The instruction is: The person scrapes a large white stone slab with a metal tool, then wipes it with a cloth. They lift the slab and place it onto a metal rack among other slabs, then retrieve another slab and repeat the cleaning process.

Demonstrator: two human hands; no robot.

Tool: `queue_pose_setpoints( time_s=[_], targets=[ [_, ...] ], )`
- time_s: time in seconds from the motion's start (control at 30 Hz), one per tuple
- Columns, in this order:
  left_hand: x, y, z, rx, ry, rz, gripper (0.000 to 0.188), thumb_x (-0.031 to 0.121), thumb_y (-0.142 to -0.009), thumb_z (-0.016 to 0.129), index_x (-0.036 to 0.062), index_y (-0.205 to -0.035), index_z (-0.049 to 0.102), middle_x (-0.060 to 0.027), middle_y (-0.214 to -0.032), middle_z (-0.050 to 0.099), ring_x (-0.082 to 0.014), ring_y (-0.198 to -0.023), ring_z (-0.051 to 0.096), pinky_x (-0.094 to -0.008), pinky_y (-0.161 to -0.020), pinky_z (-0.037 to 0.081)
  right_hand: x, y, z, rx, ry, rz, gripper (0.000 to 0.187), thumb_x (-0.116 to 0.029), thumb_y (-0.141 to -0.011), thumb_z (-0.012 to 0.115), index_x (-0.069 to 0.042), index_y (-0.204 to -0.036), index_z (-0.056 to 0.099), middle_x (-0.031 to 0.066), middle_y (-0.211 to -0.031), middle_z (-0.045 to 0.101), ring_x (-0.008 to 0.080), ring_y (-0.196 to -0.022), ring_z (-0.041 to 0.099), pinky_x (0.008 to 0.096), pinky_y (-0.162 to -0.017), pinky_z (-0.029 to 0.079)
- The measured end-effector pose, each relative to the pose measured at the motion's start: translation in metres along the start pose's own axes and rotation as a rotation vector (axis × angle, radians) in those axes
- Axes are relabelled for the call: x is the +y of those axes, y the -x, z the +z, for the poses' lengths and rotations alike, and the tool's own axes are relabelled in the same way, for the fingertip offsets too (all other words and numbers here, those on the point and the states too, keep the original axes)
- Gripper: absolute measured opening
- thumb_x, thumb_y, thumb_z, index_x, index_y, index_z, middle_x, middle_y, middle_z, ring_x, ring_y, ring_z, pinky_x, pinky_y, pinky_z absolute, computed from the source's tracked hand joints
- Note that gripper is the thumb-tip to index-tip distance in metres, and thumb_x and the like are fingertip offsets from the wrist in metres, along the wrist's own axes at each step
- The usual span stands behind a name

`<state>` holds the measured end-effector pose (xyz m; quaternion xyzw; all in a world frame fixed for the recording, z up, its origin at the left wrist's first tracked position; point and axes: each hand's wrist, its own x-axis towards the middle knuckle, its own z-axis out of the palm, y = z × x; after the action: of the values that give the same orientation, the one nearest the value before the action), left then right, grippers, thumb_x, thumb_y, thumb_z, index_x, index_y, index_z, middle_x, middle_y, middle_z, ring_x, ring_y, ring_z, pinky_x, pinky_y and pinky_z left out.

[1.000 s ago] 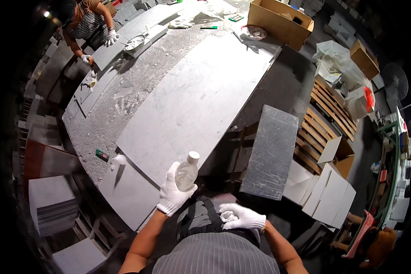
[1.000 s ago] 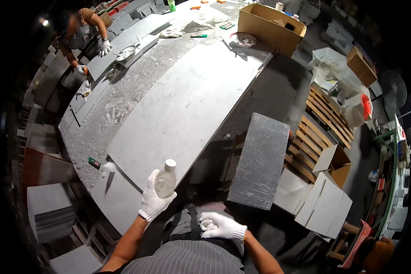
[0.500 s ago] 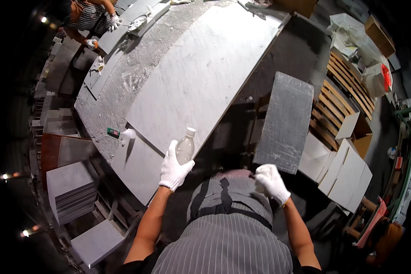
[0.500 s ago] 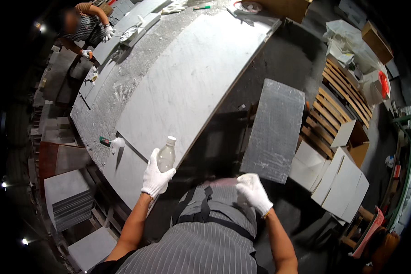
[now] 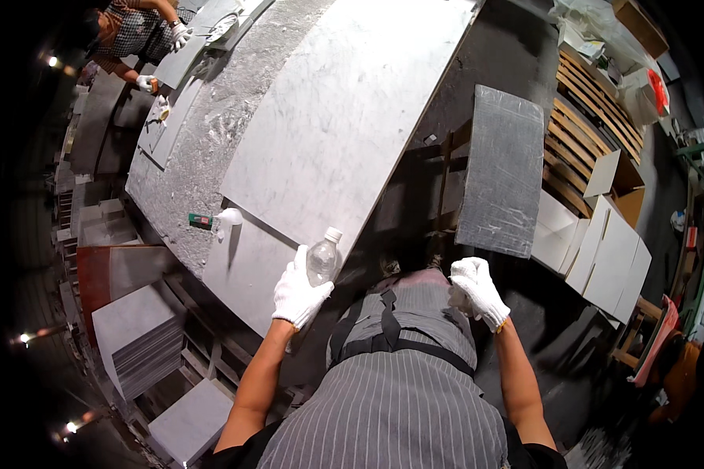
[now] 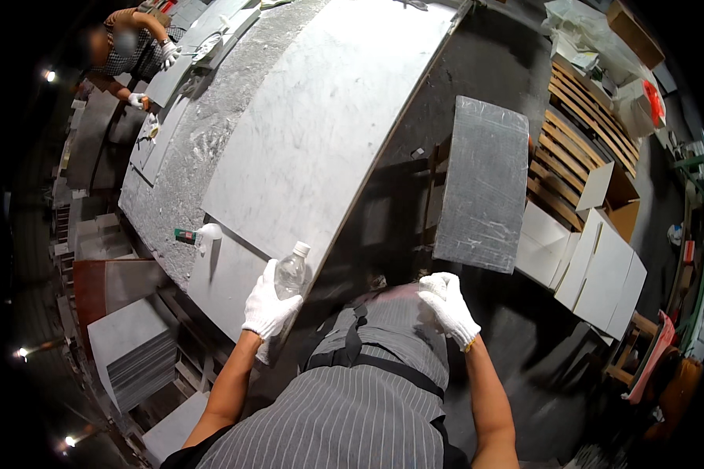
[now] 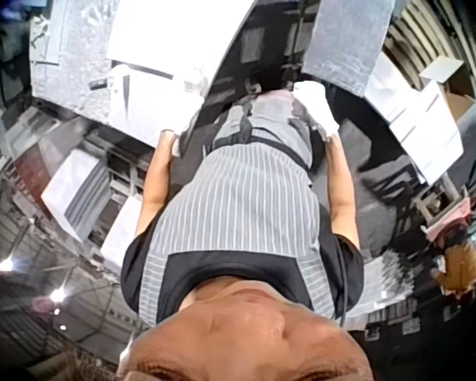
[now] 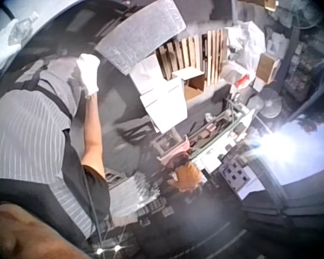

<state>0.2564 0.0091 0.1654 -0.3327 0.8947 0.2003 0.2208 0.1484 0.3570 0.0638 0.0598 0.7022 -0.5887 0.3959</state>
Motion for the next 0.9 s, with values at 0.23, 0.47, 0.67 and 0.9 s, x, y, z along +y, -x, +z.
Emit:
queue_pose_setpoints(
  time_s=[0.23,0.47,0.67,0.9],
  targets=[
    [-0.022,0.008,-0.007,-0.009,-0.467,0.132,0.091,0.042,-0.071,0.074,0.0125,-0.146,0.032,-0.0183,-0.096,0.062,-0.0353,-0.087,0.064,-0.048,-0.076,0.052,0.004,0.014,0.019,-0.001,-0.09,-0.002,0.04,-0.015,-0.088,0.069,-0.001,-0.119,0.047,0.009,-0.115,0.062,0.0157,-0.108,0.058,0.0311,-0.094,0.047],
    [-0.019,-0.005,-0.019,0.103,-0.784,0.435,0.08,0.045,-0.076,0.071,0.0108,-0.142,0.042,-0.0123,-0.082,0.06,-0.0281,-0.069,0.062,-0.0444,-0.063,0.048,0.014,0.014,0.036,0.054,-0.174,-0.028,0.041,-0.017,-0.089,0.069,-0.001,-0.12,0.049,0.0084,-0.113,0.064,0.0151,-0.103,0.059,0.0302,-0.092,0.048],
    [-0.012,-0.021,-0.025,0.176,-0.702,0.608,0.06,0.028,-0.08,0.064,0.0086,-0.134,0.049,-0.0133,-0.075,0.06,-0.0303,-0.064,0.06,-0.0469,-0.059,0.044,0.015,0.016,0.037,0.122,-0.231,-0.047,0.041,-0.017,-0.089,0.069,-0.002,-0.122,0.051,0.0062,-0.112,0.064,0.0137,-0.103,0.059,0.0293,-0.093,0.047],
    [0.039,-0.043,-0.042,0.141,-0.79,0.589,0.057,0.018,-0.078,0.063,0.0038,-0.132,0.049,-0.0148,-0.075,0.062,-0.0323,-0.065,0.063,-0.0464,-0.06,0.045,0.033,-0.006,0.016,0.179,-0.138,-0.102,0.041,-0.02,-0.089,0.069,-0.002,-0.121,0.053,0.0063,-0.111,0.065,0.0139,-0.103,0.059,0.0292,-0.095,0.046]
  ],
)
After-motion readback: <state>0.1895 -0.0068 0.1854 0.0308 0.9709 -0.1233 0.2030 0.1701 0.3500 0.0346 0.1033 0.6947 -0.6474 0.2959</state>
